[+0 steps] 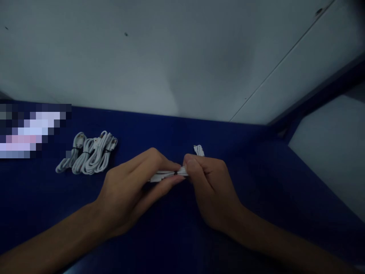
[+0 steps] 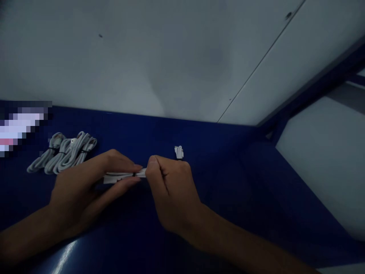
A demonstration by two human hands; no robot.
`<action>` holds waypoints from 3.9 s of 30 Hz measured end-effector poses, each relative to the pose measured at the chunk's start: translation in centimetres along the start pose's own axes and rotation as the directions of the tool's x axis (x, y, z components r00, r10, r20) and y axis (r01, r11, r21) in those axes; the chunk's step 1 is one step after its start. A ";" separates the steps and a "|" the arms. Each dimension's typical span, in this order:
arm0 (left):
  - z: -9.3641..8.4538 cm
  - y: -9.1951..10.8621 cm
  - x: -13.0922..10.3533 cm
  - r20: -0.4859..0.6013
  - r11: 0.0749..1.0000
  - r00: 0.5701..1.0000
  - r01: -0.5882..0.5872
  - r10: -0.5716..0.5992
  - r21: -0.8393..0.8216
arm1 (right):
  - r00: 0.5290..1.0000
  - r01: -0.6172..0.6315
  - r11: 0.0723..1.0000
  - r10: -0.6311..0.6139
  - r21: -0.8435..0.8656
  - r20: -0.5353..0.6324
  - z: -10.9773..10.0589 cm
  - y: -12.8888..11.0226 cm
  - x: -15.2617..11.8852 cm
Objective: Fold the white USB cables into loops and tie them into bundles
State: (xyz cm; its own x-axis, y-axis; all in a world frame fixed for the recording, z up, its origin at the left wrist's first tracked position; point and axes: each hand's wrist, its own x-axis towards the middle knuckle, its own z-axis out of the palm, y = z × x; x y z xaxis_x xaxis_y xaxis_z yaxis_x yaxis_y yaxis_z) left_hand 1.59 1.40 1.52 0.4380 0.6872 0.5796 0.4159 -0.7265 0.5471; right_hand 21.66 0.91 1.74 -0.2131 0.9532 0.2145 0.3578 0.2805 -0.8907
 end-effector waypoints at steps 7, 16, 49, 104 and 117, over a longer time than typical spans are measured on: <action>-0.3 -0.2 0.2 -0.003 1.000 1.000 -0.005 0.005 -0.013 | 0.994 -0.095 0.993 0.091 0.074 0.055 -0.2 -0.1 -0.1; -0.2 -0.2 0.2 0.016 0.999 0.999 0.049 -0.050 0.009 | 0.989 -0.130 0.986 0.121 0.104 0.090 -0.2 -0.1 -0.1; -0.8 -0.3 0.4 0.102 0.999 0.995 -0.015 0.019 -0.036 | 0.934 -0.351 0.868 0.296 0.351 0.202 0.0 0.6 0.2; 0.1 -0.2 0.3 0.007 0.992 0.994 -0.111 0.111 0.060 | 0.999 -0.043 0.991 0.038 0.128 0.039 -0.1 0.1 0.2; -0.5 -0.9 0.8 0.217 0.928 0.953 -0.265 0.211 0.261 | 0.993 -0.110 0.992 0.107 0.067 0.047 -0.4 -0.1 0.3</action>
State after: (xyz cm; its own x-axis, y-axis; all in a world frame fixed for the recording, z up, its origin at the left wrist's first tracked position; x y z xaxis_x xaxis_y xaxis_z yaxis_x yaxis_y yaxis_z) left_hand 1.16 2.60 1.86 0.6783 0.5022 0.5363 0.4780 -0.8560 0.1971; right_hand 21.92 1.21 2.01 -0.2166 0.9712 0.0992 0.3169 0.1661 -0.9338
